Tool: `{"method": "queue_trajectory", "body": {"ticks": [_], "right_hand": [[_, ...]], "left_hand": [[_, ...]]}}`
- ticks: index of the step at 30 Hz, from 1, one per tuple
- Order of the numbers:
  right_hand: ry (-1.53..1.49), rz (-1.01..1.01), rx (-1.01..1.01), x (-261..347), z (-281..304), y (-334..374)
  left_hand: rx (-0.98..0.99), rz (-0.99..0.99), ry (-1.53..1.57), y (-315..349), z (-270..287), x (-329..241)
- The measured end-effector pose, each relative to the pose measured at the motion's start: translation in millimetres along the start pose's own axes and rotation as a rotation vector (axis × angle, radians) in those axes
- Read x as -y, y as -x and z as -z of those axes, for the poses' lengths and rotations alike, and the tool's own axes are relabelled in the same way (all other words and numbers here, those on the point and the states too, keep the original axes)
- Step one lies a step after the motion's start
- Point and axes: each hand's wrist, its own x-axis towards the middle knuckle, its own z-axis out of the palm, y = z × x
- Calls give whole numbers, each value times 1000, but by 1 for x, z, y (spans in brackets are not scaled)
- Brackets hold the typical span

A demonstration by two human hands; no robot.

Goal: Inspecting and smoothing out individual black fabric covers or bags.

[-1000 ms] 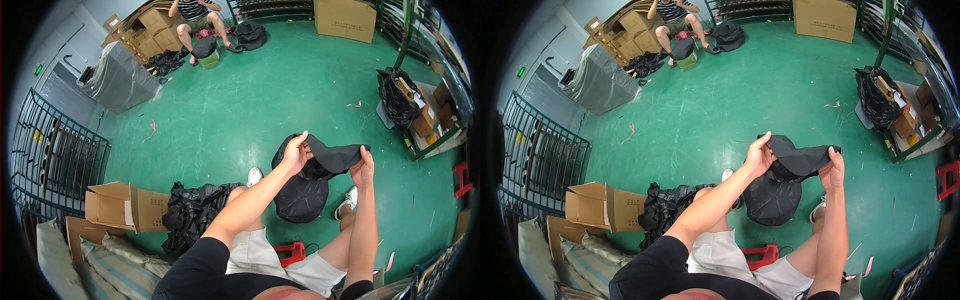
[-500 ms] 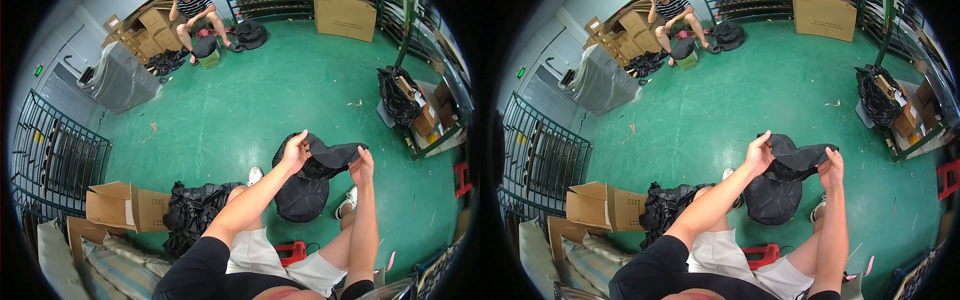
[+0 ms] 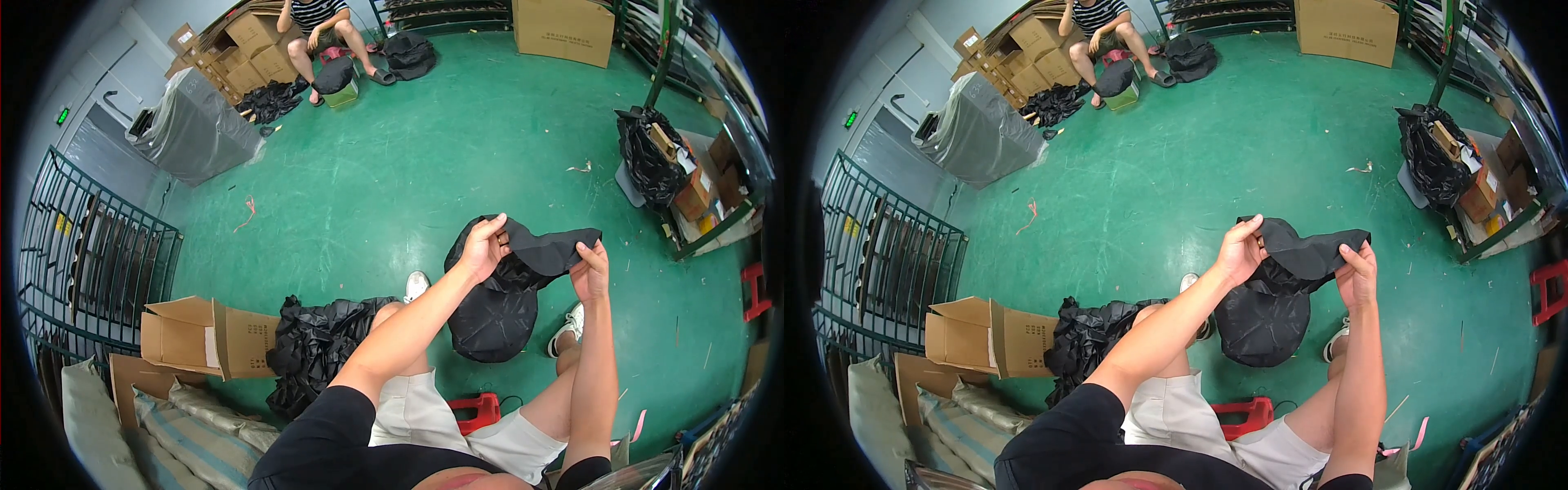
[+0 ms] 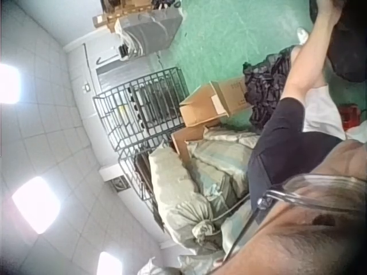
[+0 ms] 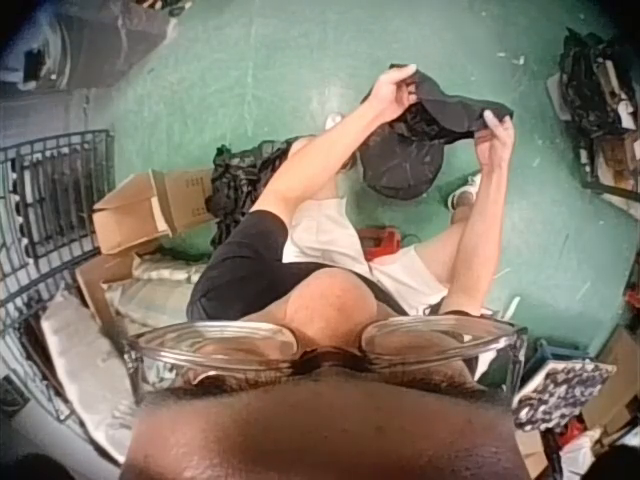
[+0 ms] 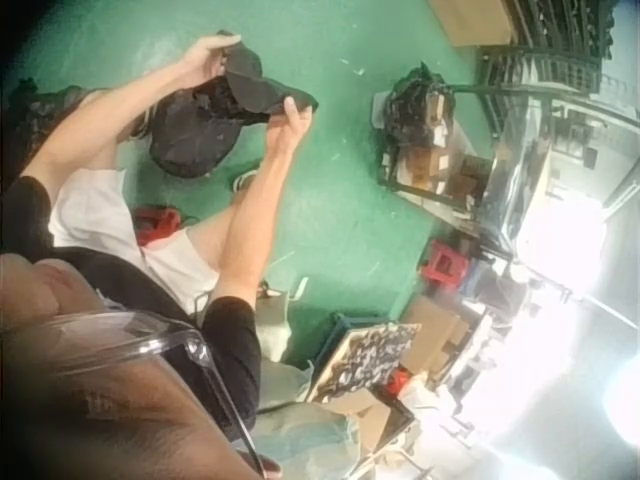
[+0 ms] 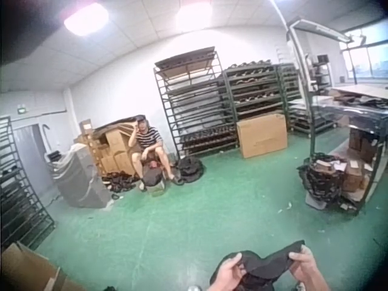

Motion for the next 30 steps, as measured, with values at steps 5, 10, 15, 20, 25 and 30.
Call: {"method": "queue_trajectory", "body": {"ticks": [5, 10, 15, 20, 25, 30], "right_hand": [[13, 35, -62, 1, -11, 2], [23, 33, -60, 1, -11, 2], [3, 29, 7, 2, -5, 1], [33, 26, -125, 0, -10, 3], [46, -23, -94, 2, -9, 3], [30, -69, -198, 5, -5, 6]], "left_hand": [[-11, -8, -11, 3, -5, -2], [-16, -13, -16, 3, -4, -2], [11, -32, -39, 2, -1, -3], [4, -42, -39, 4, -5, -4], [4, -35, -52, 3, 1, -5], [-8, -28, -42, 2, 0, -4]]}}
